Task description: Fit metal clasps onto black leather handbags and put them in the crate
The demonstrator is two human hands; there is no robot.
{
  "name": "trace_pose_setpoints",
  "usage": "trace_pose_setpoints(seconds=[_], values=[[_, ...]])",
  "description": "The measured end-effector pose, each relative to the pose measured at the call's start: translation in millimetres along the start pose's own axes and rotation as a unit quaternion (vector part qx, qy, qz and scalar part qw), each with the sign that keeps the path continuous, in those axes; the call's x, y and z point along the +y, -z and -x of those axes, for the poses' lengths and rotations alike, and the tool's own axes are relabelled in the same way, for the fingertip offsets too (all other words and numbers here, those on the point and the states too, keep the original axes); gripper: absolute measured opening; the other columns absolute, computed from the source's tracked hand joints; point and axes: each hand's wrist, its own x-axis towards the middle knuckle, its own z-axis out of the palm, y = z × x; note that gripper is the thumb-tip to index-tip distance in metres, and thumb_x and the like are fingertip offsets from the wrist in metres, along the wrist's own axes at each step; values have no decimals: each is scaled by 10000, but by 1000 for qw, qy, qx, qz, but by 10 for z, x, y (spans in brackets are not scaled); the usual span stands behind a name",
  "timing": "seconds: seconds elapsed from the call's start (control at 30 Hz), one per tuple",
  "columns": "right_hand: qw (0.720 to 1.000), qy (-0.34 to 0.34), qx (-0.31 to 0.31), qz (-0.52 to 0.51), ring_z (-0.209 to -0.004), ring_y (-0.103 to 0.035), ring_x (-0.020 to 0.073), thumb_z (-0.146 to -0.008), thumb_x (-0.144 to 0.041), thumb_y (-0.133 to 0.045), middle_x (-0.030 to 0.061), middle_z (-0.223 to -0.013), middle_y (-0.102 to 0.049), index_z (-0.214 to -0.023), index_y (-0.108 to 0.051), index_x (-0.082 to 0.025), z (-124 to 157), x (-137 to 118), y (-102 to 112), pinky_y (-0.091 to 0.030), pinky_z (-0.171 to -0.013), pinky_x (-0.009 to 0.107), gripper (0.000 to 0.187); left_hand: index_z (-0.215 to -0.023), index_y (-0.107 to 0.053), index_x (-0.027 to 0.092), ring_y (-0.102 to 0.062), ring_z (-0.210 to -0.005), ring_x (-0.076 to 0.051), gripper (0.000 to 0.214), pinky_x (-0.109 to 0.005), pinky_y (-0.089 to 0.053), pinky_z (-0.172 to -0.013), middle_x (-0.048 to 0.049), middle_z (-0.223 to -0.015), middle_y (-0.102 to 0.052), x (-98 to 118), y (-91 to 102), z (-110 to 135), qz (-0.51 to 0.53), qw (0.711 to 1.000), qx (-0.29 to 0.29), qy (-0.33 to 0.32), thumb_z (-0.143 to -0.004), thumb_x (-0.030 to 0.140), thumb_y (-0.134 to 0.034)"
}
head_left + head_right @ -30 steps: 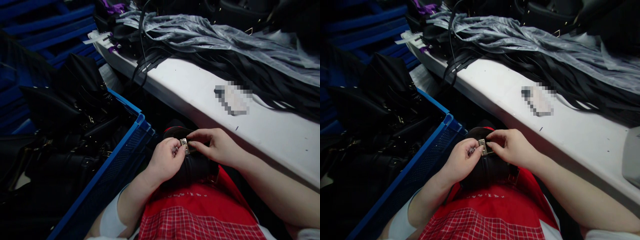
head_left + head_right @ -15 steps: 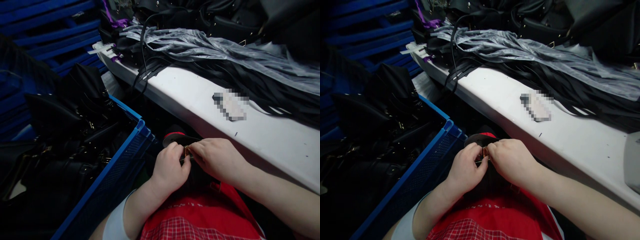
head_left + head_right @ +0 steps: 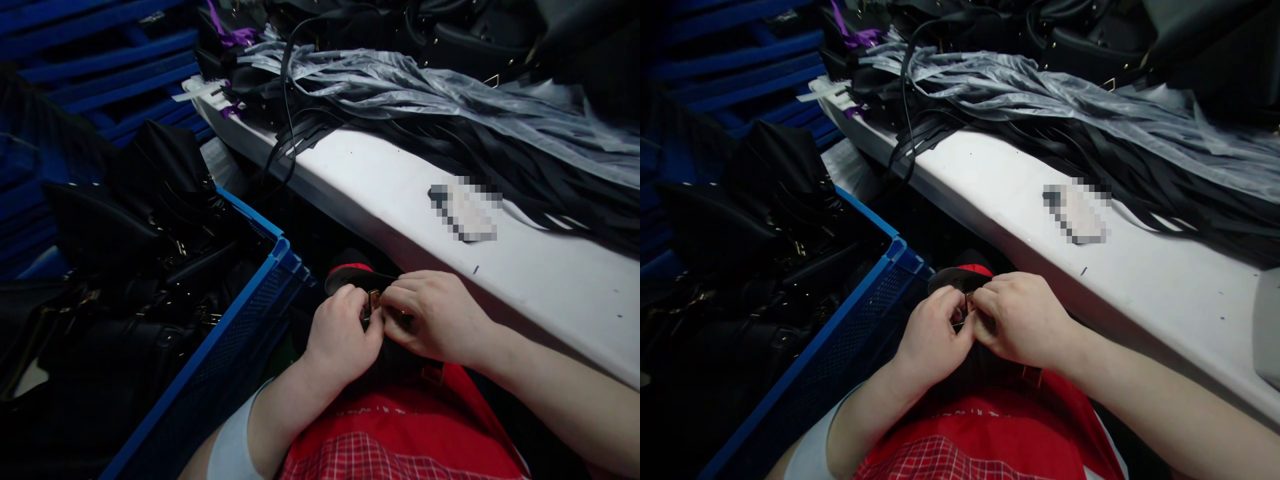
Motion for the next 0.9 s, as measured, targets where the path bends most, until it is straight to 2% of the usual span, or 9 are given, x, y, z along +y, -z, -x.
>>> trace_pose_setpoints(seconds=[0.1,0.2,0.27,0.33,0.4,0.47,0.67,0.9], values=[[996,-69,26,-59,-655,-613,170,-851,-237,-555,29,-716,-691,-809,-703,-192,9,69,0,-428,-637,290,160,-707,-475,200,-502,-684,-168,191,-302,-345,-611,-18,-747,-538,-42,28,-27,40,999,-19,-6,-882,263,-518],[972,-144,28,-185,-788,-672,200,-879,-266,-551,56,-906,-743,-975,-731,-198,2,206,-34,-500,-715,302,215,-712,-511,191,-520,-702,-165,248,-291,-371,-626,-25,-766,-568,-92,60,-52,93,992,-77,-33,-935,289,-463],[932,-165,-12,-322,-843,-691,212,-884,-321,-566,65,-974,-748,-1073,-722,-190,-6,308,-73,-537,-745,306,278,-729,-536,185,-542,-734,-169,278,-289,-399,-664,-34,-794,-596,-118,79,-70,119,984,-122,-60,-961,288,-422],[878,-170,-68,-443,-848,-702,216,-874,-391,-592,69,-957,-754,-1106,-716,-163,-12,393,-110,-559,-760,313,348,-748,-549,178,-562,-778,-178,296,-295,-422,-713,-44,-827,-619,-137,93,-88,133,974,-162,-89,-976,288,-395],[837,-172,-106,-509,-862,-705,215,-856,-434,-625,72,-956,-757,-1100,-719,-146,-13,450,-131,-565,-790,322,389,-770,-556,175,-572,-804,-183,309,-303,-435,-749,-49,-845,-631,-150,100,-105,138,964,-193,-117,-987,293,-372],[817,-170,-127,-536,-883,-705,211,-834,-439,-667,77,-980,-756,-1084,-726,-144,-10,483,-128,-560,-818,322,392,-780,-559,174,-571,-792,-179,313,-302,-442,-752,-45,-837,-632,-159,102,-120,144,955,-220,-137,-992,295,-362],[801,-142,-181,-553,-873,-708,192,-831,-386,-699,83,-960,-759,-1100,-721,-121,-4,555,-53,-554,-812,291,378,-802,-585,167,-572,-772,-166,295,-285,-445,-750,-40,-832,-638,-148,100,-157,145,940,-270,-152,-987,272,-381],[787,-137,-248,-548,-859,-710,177,-825,-315,-697,54,-949,-764,-1032,-749,-138,-44,606,6,-557,-814,268,277,-769,-581,165,-557,-740,-162,298,-289,-438,-722,-38,-795,-631,-96,45,-160,113,941,-278,-158,-982,276,-403]])
